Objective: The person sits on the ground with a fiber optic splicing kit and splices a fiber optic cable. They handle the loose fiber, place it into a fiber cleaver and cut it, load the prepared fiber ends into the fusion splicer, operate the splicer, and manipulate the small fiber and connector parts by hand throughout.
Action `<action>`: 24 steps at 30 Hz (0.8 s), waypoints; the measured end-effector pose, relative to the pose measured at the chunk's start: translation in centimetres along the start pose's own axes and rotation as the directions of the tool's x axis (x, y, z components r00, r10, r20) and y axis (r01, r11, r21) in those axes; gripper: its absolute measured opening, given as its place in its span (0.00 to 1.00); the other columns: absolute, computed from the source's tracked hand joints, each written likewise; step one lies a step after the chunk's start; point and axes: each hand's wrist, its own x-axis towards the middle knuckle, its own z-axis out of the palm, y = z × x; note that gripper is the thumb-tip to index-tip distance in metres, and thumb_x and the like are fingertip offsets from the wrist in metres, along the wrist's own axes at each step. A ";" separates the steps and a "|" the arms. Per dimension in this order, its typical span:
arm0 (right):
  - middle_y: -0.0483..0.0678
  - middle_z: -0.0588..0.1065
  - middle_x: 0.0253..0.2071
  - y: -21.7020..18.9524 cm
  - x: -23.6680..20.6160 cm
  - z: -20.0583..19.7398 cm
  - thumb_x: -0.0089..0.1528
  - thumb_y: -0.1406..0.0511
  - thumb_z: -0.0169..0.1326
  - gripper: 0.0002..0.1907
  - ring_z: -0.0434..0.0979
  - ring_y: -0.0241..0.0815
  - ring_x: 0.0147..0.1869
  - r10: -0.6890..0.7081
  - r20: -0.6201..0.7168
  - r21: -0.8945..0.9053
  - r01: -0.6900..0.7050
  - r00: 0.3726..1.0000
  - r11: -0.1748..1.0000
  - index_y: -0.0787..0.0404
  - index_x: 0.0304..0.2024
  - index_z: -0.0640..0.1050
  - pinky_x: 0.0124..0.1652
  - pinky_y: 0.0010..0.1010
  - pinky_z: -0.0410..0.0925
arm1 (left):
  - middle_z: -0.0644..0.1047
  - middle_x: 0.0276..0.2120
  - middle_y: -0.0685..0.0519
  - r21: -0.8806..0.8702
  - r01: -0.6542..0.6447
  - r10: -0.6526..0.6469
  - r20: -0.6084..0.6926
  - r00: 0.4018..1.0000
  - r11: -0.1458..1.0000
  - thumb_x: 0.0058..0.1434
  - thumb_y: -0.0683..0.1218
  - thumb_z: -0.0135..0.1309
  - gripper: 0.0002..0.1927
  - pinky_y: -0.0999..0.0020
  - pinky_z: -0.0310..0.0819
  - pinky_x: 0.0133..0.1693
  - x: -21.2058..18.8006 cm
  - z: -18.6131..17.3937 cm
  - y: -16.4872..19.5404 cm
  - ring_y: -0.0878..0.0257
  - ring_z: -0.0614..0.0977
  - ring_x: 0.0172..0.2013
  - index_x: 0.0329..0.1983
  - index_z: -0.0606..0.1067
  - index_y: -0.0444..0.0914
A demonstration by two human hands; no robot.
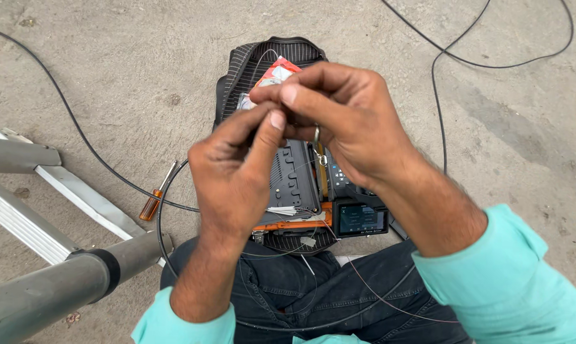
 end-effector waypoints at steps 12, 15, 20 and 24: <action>0.63 0.82 0.46 0.6 -4.8 1.4 0.69 0.70 0.53 0.10 0.86 0.44 0.46 0.114 -0.188 -0.001 -0.116 0.975 0.993 0.74 0.46 0.80 0.47 0.38 0.82 | 0.82 0.37 0.47 -0.174 0.136 -0.142 -0.023 0.990 0.975 0.71 0.36 0.53 0.05 0.71 0.84 0.44 -4.0 0.6 0.5 0.65 0.85 0.38 0.45 0.76 0.28; 0.64 0.82 0.46 1.2 -5.8 1.6 0.70 0.70 0.53 0.10 0.85 0.43 0.45 0.118 -0.195 0.024 -0.116 0.974 0.993 0.73 0.47 0.80 0.45 0.37 0.82 | 0.83 0.36 0.46 -0.208 0.176 -0.184 -0.022 0.983 0.962 0.71 0.36 0.53 0.05 0.70 0.85 0.44 -4.9 0.4 0.4 0.64 0.86 0.38 0.45 0.76 0.28; 0.65 0.82 0.46 1.9 -6.8 1.5 0.70 0.69 0.54 0.10 0.84 0.41 0.43 0.137 -0.207 0.050 -0.129 0.969 0.990 0.73 0.46 0.80 0.42 0.35 0.81 | 0.82 0.37 0.45 -0.207 0.203 -0.211 -0.020 0.977 0.957 0.72 0.37 0.52 0.06 0.70 0.84 0.44 -6.0 0.4 0.2 0.64 0.85 0.39 0.46 0.76 0.27; 0.65 0.82 0.46 2.2 -7.1 1.6 0.71 0.69 0.55 0.10 0.82 0.39 0.41 0.140 -0.218 0.059 -0.130 0.966 0.990 0.73 0.46 0.80 0.41 0.34 0.80 | 0.82 0.37 0.46 -0.191 0.193 -0.202 -0.028 0.979 0.962 0.72 0.37 0.52 0.06 0.70 0.83 0.44 -6.4 0.6 -0.2 0.65 0.84 0.40 0.47 0.75 0.27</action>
